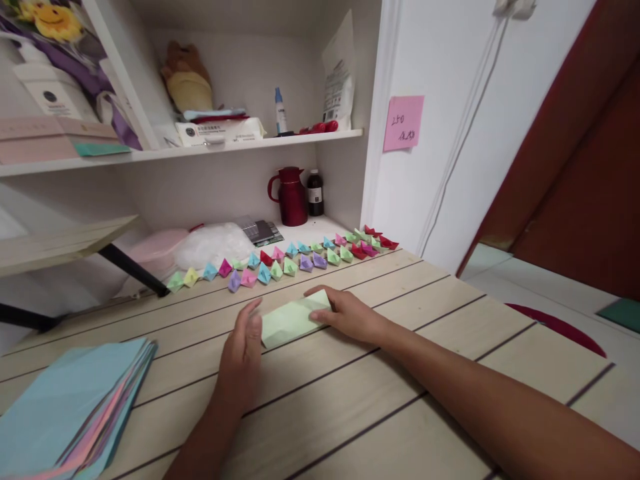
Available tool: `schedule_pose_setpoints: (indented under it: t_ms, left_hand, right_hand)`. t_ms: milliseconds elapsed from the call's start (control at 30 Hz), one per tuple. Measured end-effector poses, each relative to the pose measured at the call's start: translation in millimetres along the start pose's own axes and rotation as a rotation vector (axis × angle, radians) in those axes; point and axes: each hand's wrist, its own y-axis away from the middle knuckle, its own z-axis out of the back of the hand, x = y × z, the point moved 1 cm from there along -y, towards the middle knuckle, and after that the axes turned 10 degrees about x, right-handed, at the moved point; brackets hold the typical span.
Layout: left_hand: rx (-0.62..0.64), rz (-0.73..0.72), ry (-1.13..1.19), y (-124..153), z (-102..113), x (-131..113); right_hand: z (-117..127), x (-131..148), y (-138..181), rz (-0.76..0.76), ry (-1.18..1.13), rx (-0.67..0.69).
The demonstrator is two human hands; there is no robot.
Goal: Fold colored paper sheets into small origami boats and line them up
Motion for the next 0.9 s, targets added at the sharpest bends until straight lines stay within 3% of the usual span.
schedule_pose_setpoints:
  t_ms: [167,233,333,400,500,600,700,800,900]
  left_hand:
    - [-0.084,0.088,0.025,-7,-2,14]
    - [-0.167,-0.007,-0.120,-7,-2,14]
    - [-0.258,-0.285,-0.405,-4,-4,4]
    - [-0.204,-0.458,-0.550,-1,-9,-5]
    - [0.044,-0.563,-0.672,3,-21,-10]
    - [0.286,-0.416,-0.682,5,-31,-1]
    - [0.349,-0.240,-0.666,3,-33,7]
    - [0.350,-0.180,-0.668,1,-30,9]
    - [0.356,-0.149,-0.658,-1,-29,8]
  right_hand:
    - [-4,-5,-2,-0.120,0.101,-0.105]
    - [-7,-8,-3,-0.070,0.140,-0.133]
    - [-11,-12,-3,-0.034,0.182,-0.146]
    - [-12,-13,-3,-0.042,0.193,-0.147]
    - [-11,-13,-3,-0.033,0.183,-0.163]
    - [-1,-14,-3,-0.032,0.131,-0.233]
    - [15,-17,-2,-0.045,0.053,-0.246]
    - [23,-19,0,-0.011,0.087,-0.050]
    - [18,-17,3,0.052,0.289,0.084]
